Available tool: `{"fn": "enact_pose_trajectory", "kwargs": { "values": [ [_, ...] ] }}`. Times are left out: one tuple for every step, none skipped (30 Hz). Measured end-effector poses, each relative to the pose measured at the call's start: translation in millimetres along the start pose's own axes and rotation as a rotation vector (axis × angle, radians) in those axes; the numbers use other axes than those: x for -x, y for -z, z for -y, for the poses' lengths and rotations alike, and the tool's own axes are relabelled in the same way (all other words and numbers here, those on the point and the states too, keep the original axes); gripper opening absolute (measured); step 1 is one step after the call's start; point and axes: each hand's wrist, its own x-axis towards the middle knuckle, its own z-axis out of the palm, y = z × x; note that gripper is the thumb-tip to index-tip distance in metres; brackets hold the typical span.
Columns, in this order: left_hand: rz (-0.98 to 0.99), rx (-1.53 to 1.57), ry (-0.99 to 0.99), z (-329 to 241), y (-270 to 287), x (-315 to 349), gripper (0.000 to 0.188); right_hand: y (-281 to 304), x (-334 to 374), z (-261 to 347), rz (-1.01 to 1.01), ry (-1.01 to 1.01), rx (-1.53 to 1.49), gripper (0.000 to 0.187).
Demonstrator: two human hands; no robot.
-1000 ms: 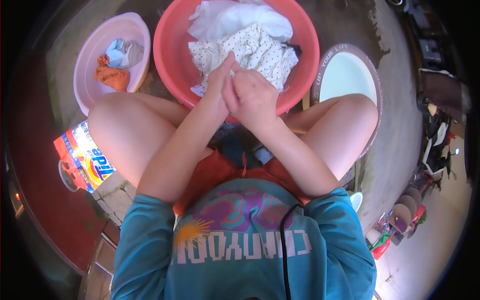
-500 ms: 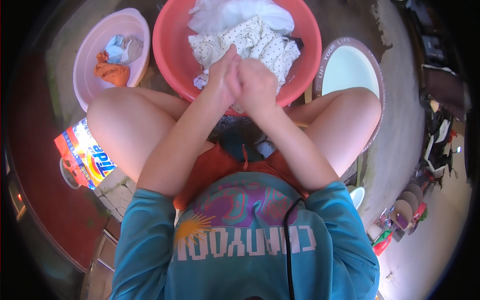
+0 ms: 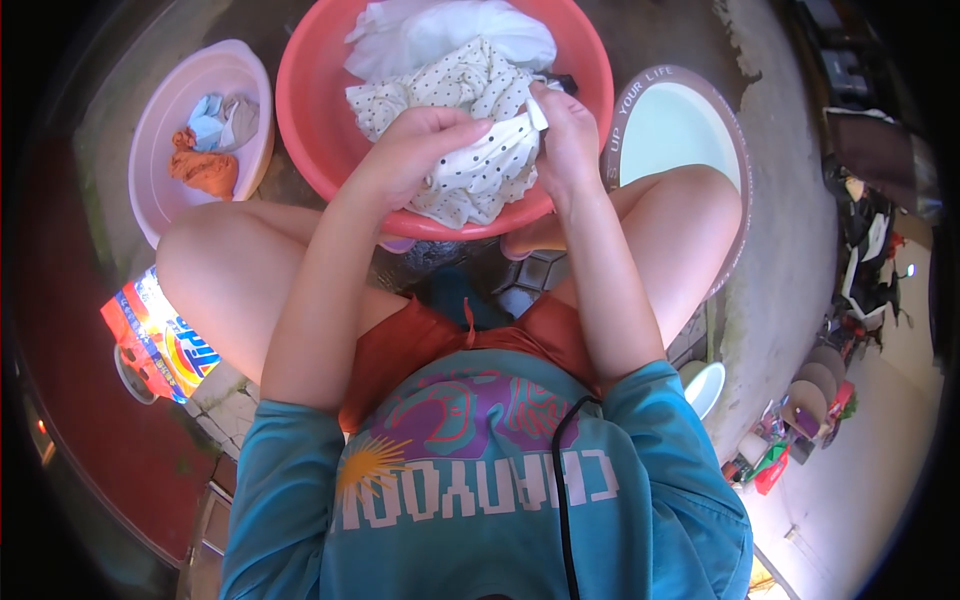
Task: The person rearranges wash basins, then washes, scrubs, and wrings out clothes in a basin filled with soapy water by hand.
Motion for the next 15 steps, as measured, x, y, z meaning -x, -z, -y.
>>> {"fn": "enact_pose_trajectory", "kwargs": {
  "values": [
    [0.022, -0.010, 0.016, 1, 1, 0, 0.029, 0, 1, -1, 0.028, 0.002, 0.034, 0.021],
    [0.022, -0.011, 0.017, 3, 0, -1, 0.029, 0, 2, -2, 0.056, 0.003, 0.067, 0.023],
    [-0.034, 0.131, 0.004, 5, -3, -3, 0.028, 0, 5, -4, 0.056, 0.002, 0.066, 0.023],
    [-0.089, 0.274, -0.009, 8, -6, -6, 0.027, -6, 15, -1, 0.072, 0.044, 0.243, 0.026],
    [-0.089, 0.272, -0.008, 10, -9, -8, 0.027, -11, 20, -2, 0.088, 0.086, 0.421, 0.030],
    [-0.095, 0.335, -0.025, 13, -11, -9, 0.026, -10, 15, -19, 0.103, 0.315, 0.591, 0.035],
    [-0.105, 0.400, -0.044, 16, -11, -9, 0.025, -16, 20, -20, 0.106, 0.313, 0.589, 0.035],
    [-0.110, 0.399, -0.044, 18, -11, -8, 0.025, -23, 28, -18, 0.087, 0.496, 0.862, 0.034],
    [-0.161, 0.419, -0.064, 21, -10, -7, 0.026, -27, 32, -17, 0.066, 0.681, 1.134, 0.034],
    [-0.204, 0.439, -0.082, 22, -11, -7, 0.026, -27, 31, -18, 0.045, 0.787, 1.153, 0.035],
    [-0.202, 0.437, -0.080, 21, -11, -8, 0.026, -26, 29, -18, 0.042, 0.787, 1.153, 0.035],
    [-0.197, 0.430, -0.060, 20, -10, -9, 0.026, -24, 26, -19, 0.025, 0.683, 1.042, 0.037],
    [-0.189, 0.422, -0.040, 17, -11, -9, 0.027, -22, 23, -19, 0.007, 0.581, 0.932, 0.040],
    [-0.185, 0.422, -0.040, 14, -12, -9, 0.027, -19, 18, -17, 0.003, 0.583, 0.933, 0.040],
    [-0.226, 0.418, -0.027, 10, -14, -8, 0.029, -13, 13, -13, -0.028, 0.351, 0.654, 0.042]
  ]
}}
